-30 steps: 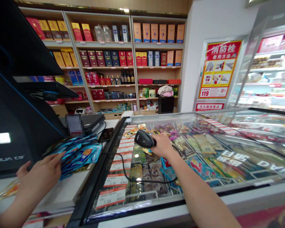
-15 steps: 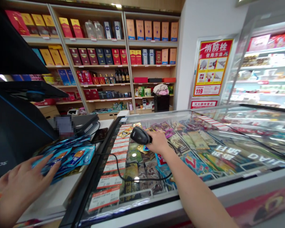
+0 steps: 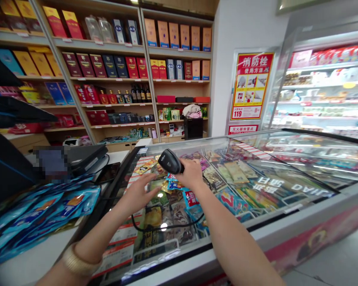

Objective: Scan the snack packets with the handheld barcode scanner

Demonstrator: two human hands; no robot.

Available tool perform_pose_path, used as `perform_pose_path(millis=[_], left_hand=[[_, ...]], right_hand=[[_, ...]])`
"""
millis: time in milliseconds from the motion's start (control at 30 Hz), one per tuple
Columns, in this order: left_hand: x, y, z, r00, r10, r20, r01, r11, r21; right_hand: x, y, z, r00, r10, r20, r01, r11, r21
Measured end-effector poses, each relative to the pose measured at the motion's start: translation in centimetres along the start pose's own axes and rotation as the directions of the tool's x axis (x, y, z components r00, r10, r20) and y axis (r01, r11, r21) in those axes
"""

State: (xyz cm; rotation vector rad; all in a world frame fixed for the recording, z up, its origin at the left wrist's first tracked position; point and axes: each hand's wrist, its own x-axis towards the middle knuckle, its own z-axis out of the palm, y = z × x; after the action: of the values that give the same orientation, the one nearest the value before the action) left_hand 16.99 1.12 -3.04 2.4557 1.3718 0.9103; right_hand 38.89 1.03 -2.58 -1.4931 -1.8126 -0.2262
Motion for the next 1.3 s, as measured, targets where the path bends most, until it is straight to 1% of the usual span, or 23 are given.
perform_pose_path(millis=[33, 100, 200, 300, 400, 467, 533, 633, 700, 767, 833, 900, 967, 1033, 1100, 1233, 1300], left_hand=[[1.0, 0.7, 1.1, 0.999, 0.018, 0.036, -0.017, 1.000, -0.014], [2.8, 1.9, 3.0, 0.997, 0.037, 0.074, -0.036, 0.999, -0.016], [4.4, 3.4, 4.9, 0.993, -0.006, 0.121, -0.002, 0.998, 0.065], [4.7, 4.3, 6.0, 0.986, -0.075, 0.151, 0.041, 0.975, 0.217], [4.3, 4.1, 6.2, 0.986, -0.074, 0.151, 0.028, 0.957, 0.288], [4.0, 3.6, 5.6, 0.987, -0.059, 0.150, 0.017, 0.963, 0.271], [3.7, 2.9, 4.6, 0.986, -0.075, 0.147, 0.038, 0.969, 0.244], [3.1, 1.4, 2.3, 0.979, -0.177, 0.097, 0.152, 0.963, 0.224], [2.7, 0.3, 0.7, 0.964, -0.262, 0.052, 0.251, 0.955, 0.160], [2.1, -1.0, -0.6, 0.931, -0.364, 0.009, 0.364, 0.931, -0.011], [1.4, -2.3, -1.6, 0.888, -0.459, -0.030, 0.437, 0.862, -0.255], [0.6, -3.4, -2.2, 0.851, -0.519, -0.080, 0.430, 0.776, -0.461], [0.0, -4.1, -2.6, 0.829, -0.543, -0.136, 0.386, 0.729, -0.565], [-0.5, -4.5, -3.1, 0.814, -0.549, -0.191, 0.356, 0.730, -0.583], [-0.8, -4.5, -3.5, 0.809, -0.536, -0.242, 0.346, 0.765, -0.543], [-1.0, -3.9, -4.3, 0.815, -0.468, -0.343, 0.351, 0.868, -0.351], [-1.0, -3.6, -4.6, 0.823, -0.433, -0.367, 0.353, 0.897, -0.266]], right_hand=[[0.0, 0.0, 0.0, 1.000, 0.013, -0.007, -0.013, 1.000, 0.000], [0.1, 0.1, -0.1, 0.999, 0.037, -0.014, -0.037, 0.999, -0.001], [0.1, 0.2, -0.1, 0.998, 0.052, -0.019, -0.052, 0.999, -0.013], [0.1, 0.2, 0.0, 0.998, 0.054, -0.018, -0.054, 0.998, -0.022], [0.1, 0.2, 0.1, 0.999, 0.050, -0.015, -0.051, 0.999, -0.021], [0.1, 0.2, 0.1, 0.999, 0.044, -0.018, -0.045, 0.999, -0.022], [0.1, 0.0, 0.1, 0.999, 0.032, -0.022, -0.032, 0.999, -0.019], [0.1, -0.3, 0.1, 1.000, 0.009, -0.026, -0.009, 1.000, 0.001], [0.0, -0.5, -0.1, 1.000, 0.000, -0.021, 0.000, 1.000, 0.014], [0.0, -0.7, -0.2, 1.000, -0.011, -0.014, 0.011, 1.000, 0.026], [0.0, -0.9, -0.3, 1.000, -0.031, -0.004, 0.031, 0.999, 0.042], [-0.1, -1.1, -0.3, 0.998, -0.061, 0.014, 0.060, 0.997, 0.050], [-0.2, -1.4, -0.3, 0.994, -0.098, 0.046, 0.096, 0.994, 0.052], [-0.3, -1.7, -0.2, 0.985, -0.149, 0.089, 0.144, 0.988, 0.058], [-0.5, -2.0, -0.1, 0.971, -0.195, 0.135, 0.189, 0.980, 0.062], [-0.7, -2.7, -0.2, 0.943, -0.255, 0.212, 0.247, 0.967, 0.067], [-0.7, -3.0, -0.3, 0.933, -0.270, 0.239, 0.261, 0.963, 0.069]])
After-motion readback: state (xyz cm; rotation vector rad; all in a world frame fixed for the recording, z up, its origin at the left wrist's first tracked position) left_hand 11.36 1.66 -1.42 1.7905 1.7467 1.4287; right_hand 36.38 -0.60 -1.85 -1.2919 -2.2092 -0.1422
